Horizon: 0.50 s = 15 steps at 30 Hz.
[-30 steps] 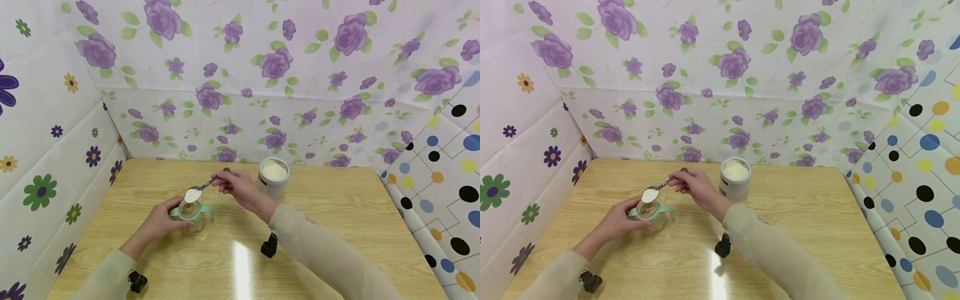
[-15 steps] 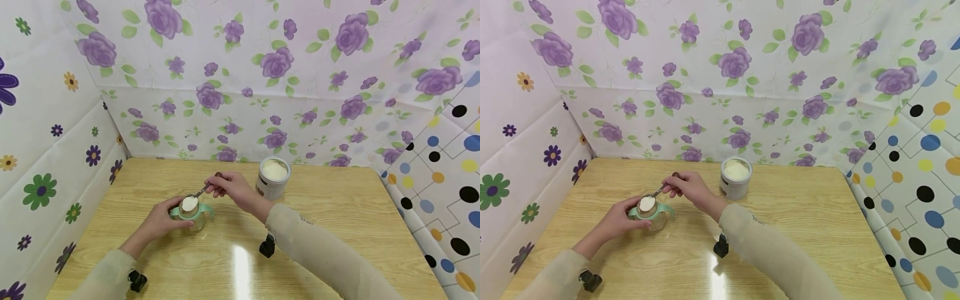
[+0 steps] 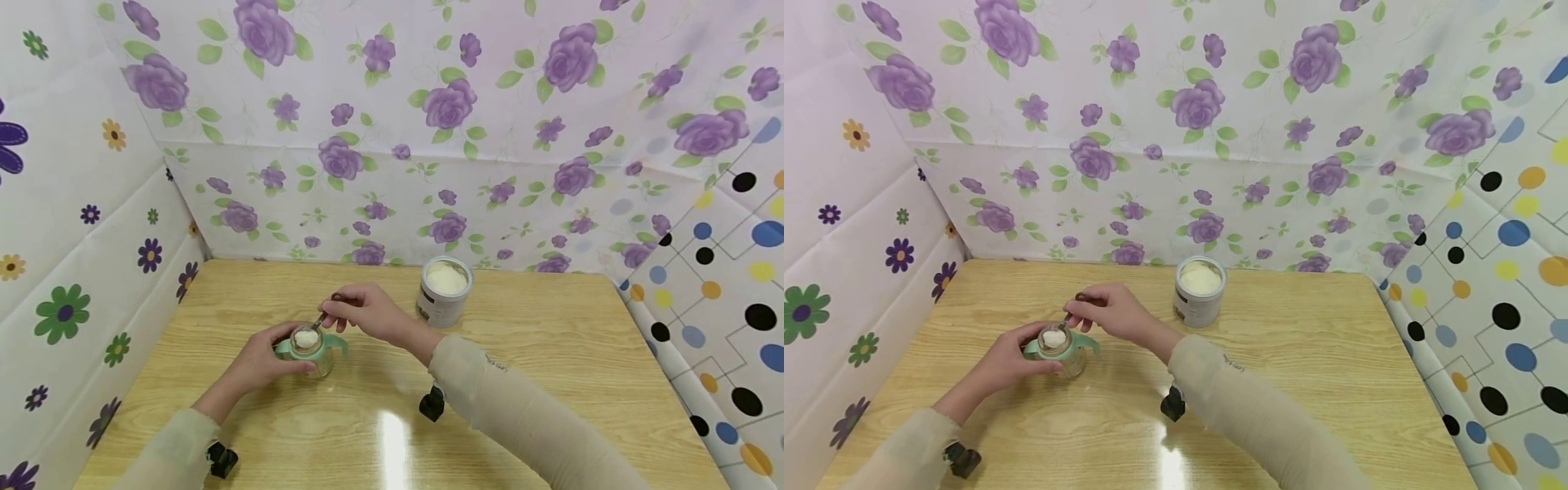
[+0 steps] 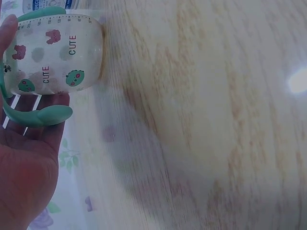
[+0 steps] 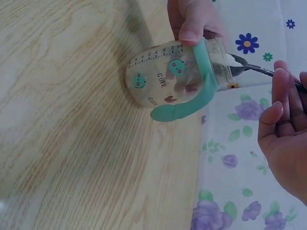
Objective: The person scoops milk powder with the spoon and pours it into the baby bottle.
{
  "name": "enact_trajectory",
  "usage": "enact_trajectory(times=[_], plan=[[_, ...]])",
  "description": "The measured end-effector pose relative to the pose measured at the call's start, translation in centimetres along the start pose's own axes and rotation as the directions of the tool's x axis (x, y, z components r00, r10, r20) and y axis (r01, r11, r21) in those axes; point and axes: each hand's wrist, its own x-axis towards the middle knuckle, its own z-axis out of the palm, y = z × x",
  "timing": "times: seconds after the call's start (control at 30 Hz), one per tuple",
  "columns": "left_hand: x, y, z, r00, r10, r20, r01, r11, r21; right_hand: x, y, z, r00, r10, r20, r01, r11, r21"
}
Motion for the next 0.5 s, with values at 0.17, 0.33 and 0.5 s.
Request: enact_trajectory(times=[0.17, 0.33, 0.5], plan=[[-0.1, 0.0, -0.2, 1.0, 0.0, 0.005, 0.0, 1.0, 0.001, -0.2, 0.1, 0.4, 0.999, 0.012, 0.052, -0.007, 0.995, -0.096], [-0.1, 0.1, -0.3, 1.0, -0.004, 0.016, 0.004, 1.0, -0.013, -0.4, 0.9, 0.5, 0.998, 0.012, 0.058, -0.004, 0.989, -0.147], [0.0, 0.1, -0.3, 1.0, -0.006, 0.01, 0.006, 1.0, -0.005, -0.5, 1.3, 0.5, 0.998, -0.003, 0.061, 0.013, 0.987, -0.158]])
